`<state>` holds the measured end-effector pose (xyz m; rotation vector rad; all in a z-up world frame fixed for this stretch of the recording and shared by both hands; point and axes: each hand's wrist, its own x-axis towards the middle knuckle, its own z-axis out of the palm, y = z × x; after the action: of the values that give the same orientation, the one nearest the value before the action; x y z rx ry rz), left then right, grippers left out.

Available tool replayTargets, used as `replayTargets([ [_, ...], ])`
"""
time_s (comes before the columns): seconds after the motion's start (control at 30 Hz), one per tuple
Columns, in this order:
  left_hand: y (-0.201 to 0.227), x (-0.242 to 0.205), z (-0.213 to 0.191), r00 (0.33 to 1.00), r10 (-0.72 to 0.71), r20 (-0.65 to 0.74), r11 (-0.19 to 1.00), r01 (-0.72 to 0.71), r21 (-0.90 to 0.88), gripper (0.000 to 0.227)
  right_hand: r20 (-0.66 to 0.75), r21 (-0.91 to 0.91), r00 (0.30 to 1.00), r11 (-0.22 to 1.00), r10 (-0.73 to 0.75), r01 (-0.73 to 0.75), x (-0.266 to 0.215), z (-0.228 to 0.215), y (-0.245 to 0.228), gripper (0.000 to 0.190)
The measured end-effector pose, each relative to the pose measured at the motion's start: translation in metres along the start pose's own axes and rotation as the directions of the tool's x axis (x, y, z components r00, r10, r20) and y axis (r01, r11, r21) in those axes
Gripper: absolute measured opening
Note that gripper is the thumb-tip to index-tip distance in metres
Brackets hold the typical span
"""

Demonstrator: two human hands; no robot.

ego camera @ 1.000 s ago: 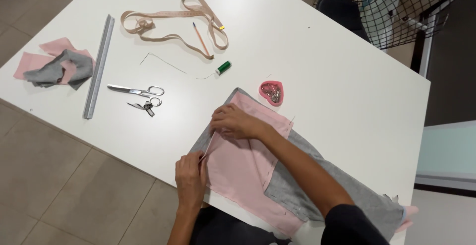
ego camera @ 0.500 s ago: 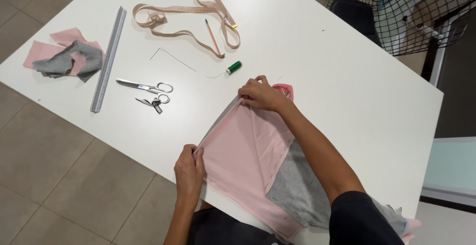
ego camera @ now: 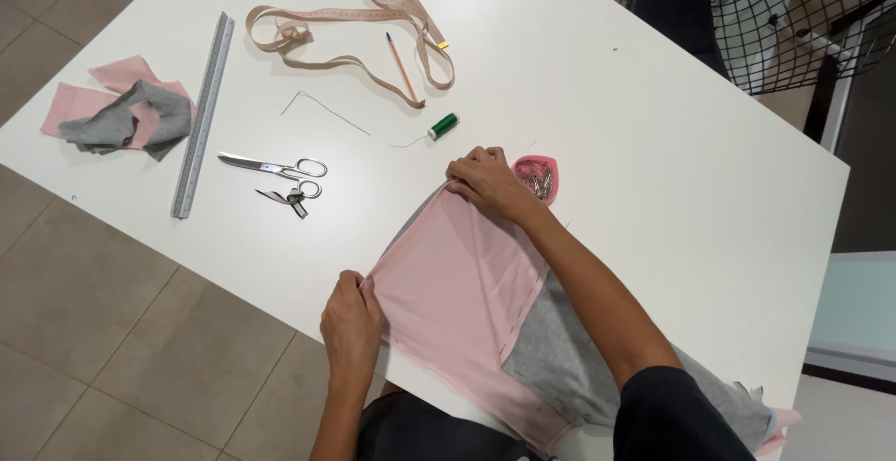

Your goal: The person aligns a gray fabric piece over a pink fabric piece on a white table and secures the edges by inserting multiple pins from a heart-shaped container. The person repeatedly adjusts the fabric layers and places pins along the seam line to hold the pieces together.

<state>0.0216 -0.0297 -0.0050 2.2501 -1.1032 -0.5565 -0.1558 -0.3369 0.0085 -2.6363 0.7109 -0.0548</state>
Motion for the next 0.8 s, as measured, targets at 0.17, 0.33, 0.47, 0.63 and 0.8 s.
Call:
replayTargets([
  [0.17, 0.007, 0.001, 0.002, 0.998, -0.065, 0.023, 0.990, 0.061, 0.130, 0.023, -0.088, -0.199, 0.995, 0.980, -0.048, 0.029, 0.003, 0.019, 0.003, 0.022],
  [0.33, 0.011, 0.002, 0.002, 0.976, 0.137, -0.167, 0.940, -0.075, 0.334, 0.010, -0.317, -0.272, 0.941, 0.962, -0.121, 0.032, -0.011, 0.021, -0.036, 0.017],
  [0.47, 0.006, 0.003, 0.013, 0.987, 0.099, -0.127, 0.934, -0.047, 0.355, 0.030, -0.473, -0.136, 0.827, 0.953, -0.302, 0.271, -0.039, 0.049, -0.107, 0.005],
  [0.63, 0.007, 0.010, 0.007, 0.994, 0.101, -0.048, 0.973, -0.089, 0.213, 0.016, -0.403, -0.032, 0.896, 0.981, -0.186, 0.189, -0.061, 0.086, -0.139, 0.027],
  [0.8, 0.017, 0.022, -0.011, 0.970, -0.087, 0.226, 0.993, 0.102, -0.058, 0.019, -0.453, 0.007, 0.880, 0.987, -0.141, 0.161, -0.066, 0.099, -0.137, 0.043],
])
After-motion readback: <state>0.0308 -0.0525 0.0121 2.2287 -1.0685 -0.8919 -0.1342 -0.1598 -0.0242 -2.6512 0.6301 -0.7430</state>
